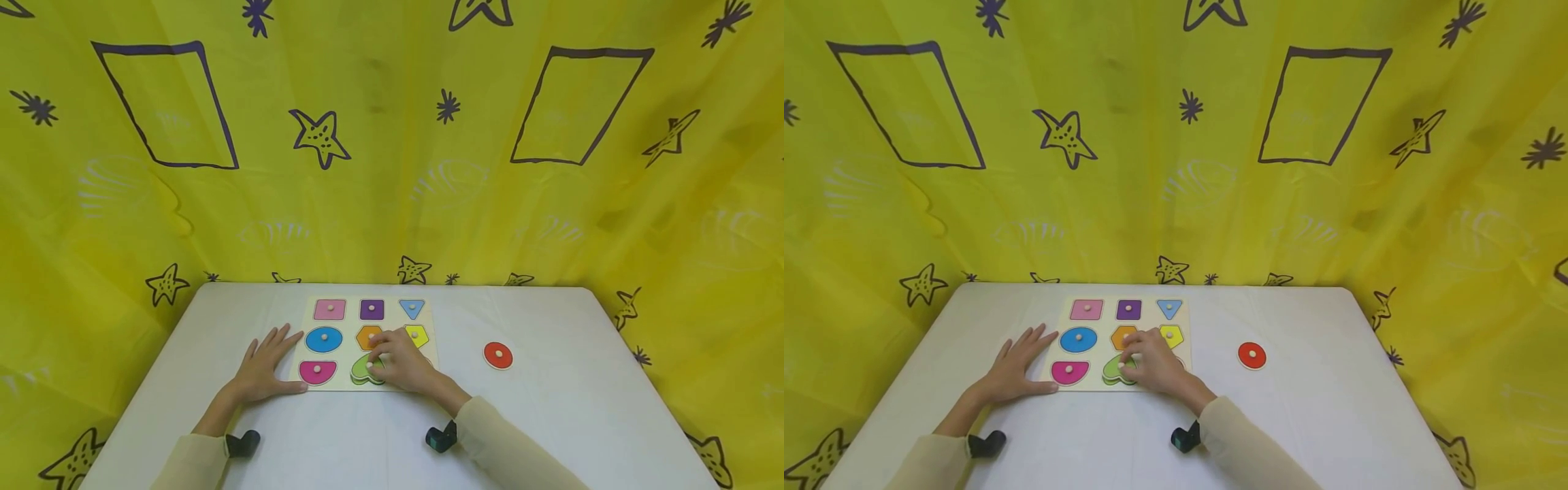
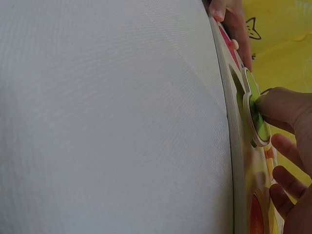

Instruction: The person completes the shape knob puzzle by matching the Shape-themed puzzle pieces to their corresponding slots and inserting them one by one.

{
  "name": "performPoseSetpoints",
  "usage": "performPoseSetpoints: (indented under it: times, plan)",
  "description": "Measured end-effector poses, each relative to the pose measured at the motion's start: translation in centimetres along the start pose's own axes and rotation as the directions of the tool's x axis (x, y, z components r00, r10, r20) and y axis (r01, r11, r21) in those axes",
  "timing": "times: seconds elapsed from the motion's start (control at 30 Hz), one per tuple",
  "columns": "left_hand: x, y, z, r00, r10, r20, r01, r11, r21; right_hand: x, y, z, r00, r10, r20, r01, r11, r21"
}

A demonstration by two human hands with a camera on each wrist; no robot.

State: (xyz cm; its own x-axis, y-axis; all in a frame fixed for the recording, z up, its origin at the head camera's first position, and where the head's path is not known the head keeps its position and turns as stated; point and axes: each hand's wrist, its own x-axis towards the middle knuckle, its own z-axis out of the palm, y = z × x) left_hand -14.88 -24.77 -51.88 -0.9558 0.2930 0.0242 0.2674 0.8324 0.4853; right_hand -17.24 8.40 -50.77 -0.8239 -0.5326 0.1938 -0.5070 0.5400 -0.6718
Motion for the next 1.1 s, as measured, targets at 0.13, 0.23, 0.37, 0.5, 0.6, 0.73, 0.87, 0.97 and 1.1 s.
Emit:
performPoseSetpoints:
  times: [0.13,0.23,0.37,0.5,0.6,0.73,0.87,0.97,1.1]
  plan:
    - [0.08,0.08,-0.09,1.0,-0.014,0.015,0.014,1.0,0.003,-0.03,0.28,0.27,1.0,0.007,-0.001,-0.007,1.0,-0.017]
    - [0.14,0.11,-0.04,1.0,-0.01,0.016,0.01,1.0,0.002,-0.08,0.43,0.4,1.0,-0.003,-0.007,0.003,1.0,-0.027]
    - [0.16,0.08,0.0,1.0,-0.007,0.014,0.007,1.0,-0.001,-0.09,0.54,0.52,0.999,-0.03,-0.011,0.03,0.999,-0.041]
    - [0.12,0.02,-0.06,1.0,-0.008,0.014,0.008,1.0,0.003,-0.14,0.56,0.59,0.999,-0.043,-0.002,0.043,0.997,-0.061]
    - [0.14,-0.02,-0.02,1.0,-0.004,0.011,0.004,1.0,0.005,-0.19,0.56,0.63,0.999,-0.04,0.004,0.041,0.997,-0.071]
    - [0.13,0.07,-0.04,1.0,0.0,0.004,0.0,1.0,0.002,-0.22,0.56,0.61,0.999,-0.041,0.003,0.041,0.996,-0.076]
    - [0.12,0.14,-0.06,1.0,-0.005,0.009,0.005,1.0,0.002,-0.27,0.62,0.63,0.999,-0.036,0.016,0.038,0.995,-0.091]
    - [0.17,0.02,0.03,1.0,-0.007,0.011,0.007,1.0,0.004,-0.28,0.67,0.65,0.999,-0.03,0.028,0.032,0.995,-0.1]
    - [0.22,-0.14,0.1,1.0,-0.009,0.012,0.009,1.0,0.007,-0.3,0.68,0.63,0.999,-0.028,0.031,0.031,0.995,-0.093]
